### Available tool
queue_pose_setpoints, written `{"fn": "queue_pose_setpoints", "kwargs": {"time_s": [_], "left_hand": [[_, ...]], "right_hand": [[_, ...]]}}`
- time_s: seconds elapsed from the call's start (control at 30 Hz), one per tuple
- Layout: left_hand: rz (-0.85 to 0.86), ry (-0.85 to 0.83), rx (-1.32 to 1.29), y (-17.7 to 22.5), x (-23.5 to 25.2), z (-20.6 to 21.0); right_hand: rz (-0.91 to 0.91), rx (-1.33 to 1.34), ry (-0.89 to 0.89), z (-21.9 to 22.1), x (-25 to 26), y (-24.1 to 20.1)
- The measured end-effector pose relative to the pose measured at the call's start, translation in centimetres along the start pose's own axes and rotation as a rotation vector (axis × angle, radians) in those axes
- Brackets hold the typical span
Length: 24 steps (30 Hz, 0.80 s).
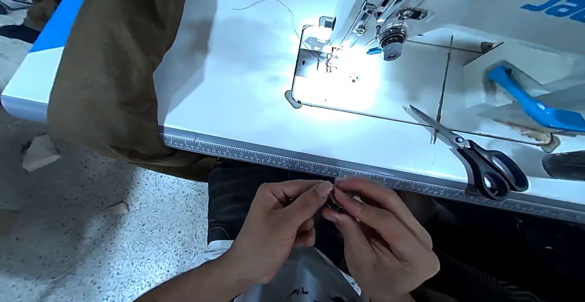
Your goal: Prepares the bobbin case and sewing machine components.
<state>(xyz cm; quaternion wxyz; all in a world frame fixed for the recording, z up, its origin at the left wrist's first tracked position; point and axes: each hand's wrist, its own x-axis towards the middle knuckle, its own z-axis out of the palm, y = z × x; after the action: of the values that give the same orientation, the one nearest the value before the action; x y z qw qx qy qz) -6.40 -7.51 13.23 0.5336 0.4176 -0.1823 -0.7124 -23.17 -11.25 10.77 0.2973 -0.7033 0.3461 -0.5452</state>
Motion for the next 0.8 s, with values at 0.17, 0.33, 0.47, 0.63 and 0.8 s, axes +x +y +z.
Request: {"fn": "queue_pose_setpoints", "kwargs": {"time_s": [0.17, 0.33, 0.47, 0.63, 0.8], "left_hand": [[0.121, 0.113, 0.136, -1.3, 0.0, 0.1], [0.494, 0.183, 0.491, -1.2, 0.8, -0.3], [0.689, 0.152, 0.641, -1.0, 1.2, -0.9], [0.742, 0.126, 0.779, -0.8, 1.2, -1.6], [0.818, 0.088, 0.907, 0.0, 0.9, -2.3]], "right_hand": [[-0.009, -0.028, 0.006, 0.5, -0.7, -0.4], [0.273, 0.242, -0.015, 1.0, -0.6, -1.2], [0.499, 0.451, -0.072, 0.7, -0.3, -1.1], [0.682, 0.633, -0.115, 0.9, -0.6, -0.4], [0.732, 0.679, -0.196, 0.9, -0.8, -0.1]]}}
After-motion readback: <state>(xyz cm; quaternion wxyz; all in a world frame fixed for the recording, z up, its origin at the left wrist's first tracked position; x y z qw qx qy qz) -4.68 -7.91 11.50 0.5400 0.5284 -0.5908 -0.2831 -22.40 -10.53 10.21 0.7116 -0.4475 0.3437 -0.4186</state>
